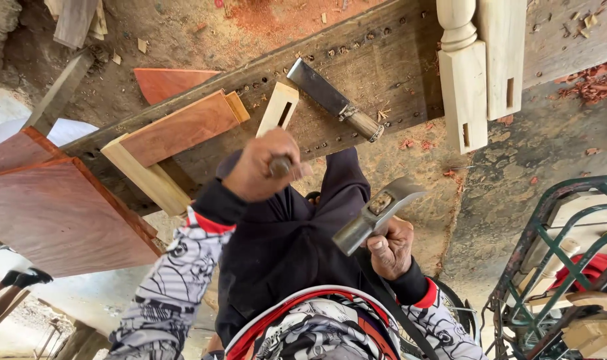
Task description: The person assembles a wooden furniture component by inserting a dowel into a mortise and tapping it with a hammer. They then use a chisel to adjust the fit and a try square to check alignment.
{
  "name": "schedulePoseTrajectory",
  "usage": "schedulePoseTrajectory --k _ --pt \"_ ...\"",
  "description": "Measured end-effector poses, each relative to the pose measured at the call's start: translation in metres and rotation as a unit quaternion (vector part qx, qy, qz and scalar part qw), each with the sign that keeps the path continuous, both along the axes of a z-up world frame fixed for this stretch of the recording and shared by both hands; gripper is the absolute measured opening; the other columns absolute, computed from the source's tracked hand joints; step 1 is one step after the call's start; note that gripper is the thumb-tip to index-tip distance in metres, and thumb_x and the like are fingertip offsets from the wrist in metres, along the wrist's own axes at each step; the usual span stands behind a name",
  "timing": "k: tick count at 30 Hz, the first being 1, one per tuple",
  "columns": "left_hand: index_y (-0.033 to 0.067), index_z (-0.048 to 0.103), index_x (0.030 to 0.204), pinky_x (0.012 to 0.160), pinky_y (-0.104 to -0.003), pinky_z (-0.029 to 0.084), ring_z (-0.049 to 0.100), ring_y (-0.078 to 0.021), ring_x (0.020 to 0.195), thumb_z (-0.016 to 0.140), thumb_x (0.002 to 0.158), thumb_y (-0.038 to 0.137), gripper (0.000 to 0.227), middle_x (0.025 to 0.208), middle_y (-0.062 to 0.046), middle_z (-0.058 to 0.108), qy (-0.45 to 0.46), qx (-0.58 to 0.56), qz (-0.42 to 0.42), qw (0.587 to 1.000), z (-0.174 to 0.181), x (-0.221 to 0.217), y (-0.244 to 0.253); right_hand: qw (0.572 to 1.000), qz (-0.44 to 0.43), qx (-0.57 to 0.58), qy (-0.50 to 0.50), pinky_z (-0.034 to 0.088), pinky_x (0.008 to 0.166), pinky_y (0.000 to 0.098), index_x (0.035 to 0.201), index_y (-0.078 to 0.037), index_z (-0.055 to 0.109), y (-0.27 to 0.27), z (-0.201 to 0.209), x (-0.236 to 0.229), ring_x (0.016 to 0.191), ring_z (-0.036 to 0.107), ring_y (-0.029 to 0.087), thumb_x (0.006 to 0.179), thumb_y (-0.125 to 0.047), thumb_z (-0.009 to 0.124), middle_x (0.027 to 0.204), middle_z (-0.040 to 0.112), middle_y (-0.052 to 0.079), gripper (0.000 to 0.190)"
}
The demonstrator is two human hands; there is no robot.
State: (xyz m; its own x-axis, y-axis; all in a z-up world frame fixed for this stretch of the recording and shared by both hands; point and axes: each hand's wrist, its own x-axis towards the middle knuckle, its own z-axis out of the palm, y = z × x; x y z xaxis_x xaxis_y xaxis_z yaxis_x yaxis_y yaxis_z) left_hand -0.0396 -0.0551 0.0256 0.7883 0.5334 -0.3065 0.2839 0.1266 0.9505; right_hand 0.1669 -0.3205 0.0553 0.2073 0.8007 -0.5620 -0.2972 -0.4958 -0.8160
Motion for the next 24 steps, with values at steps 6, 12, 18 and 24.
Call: schedulePoseTrajectory --k 6,12,18,24 --pt "0.0159 0.06 0.08 0.083 -0.038 0.044 0.062 -0.0254 0.085 0.075 0.09 0.017 0.018 0.083 -0.001 0.063 -0.035 0.079 -0.02 0.996 0.005 0.0 -0.023 0.995 0.078 0.04 -0.046 0.049 0.062 0.0268 0.079 -0.007 0.065 0.008 0.004 -0.002 0.065 0.06 0.011 0.092 -0.062 0.069 0.073 0.065 0.0 0.058" --pt "0.0126 0.057 0.08 0.084 -0.039 0.046 0.061 -0.0261 0.083 0.082 0.088 0.015 0.026 0.08 -0.002 0.062 -0.029 0.078 0.038 0.996 0.001 0.002 -0.033 0.985 0.083 0.118 0.094 0.054 0.066 0.0331 0.093 -0.002 0.077 0.047 0.033 -0.001 0.075 0.072 0.02 0.09 -0.051 0.081 0.088 0.075 0.007 0.049" --pt "0.0117 0.056 0.079 0.084 -0.039 0.046 0.062 -0.0257 0.083 0.086 0.084 0.013 0.03 0.08 -0.003 0.061 -0.012 0.073 0.052 0.996 0.007 0.002 -0.026 0.979 0.139 0.148 -0.001 0.054 0.078 0.035 0.099 -0.009 0.075 0.07 0.035 0.007 0.09 0.071 0.021 0.094 -0.052 0.075 0.101 0.072 0.006 0.043" --pt "0.0121 0.058 0.08 0.084 -0.04 0.045 0.062 -0.0278 0.083 0.085 0.084 0.011 0.027 0.081 -0.004 0.06 -0.047 0.088 0.034 0.994 0.007 0.005 -0.024 0.982 0.111 0.152 -0.003 0.051 0.071 0.0328 0.095 -0.011 0.076 0.059 0.029 -0.004 0.081 0.069 0.016 0.089 -0.049 0.083 0.093 0.071 0.002 0.04"
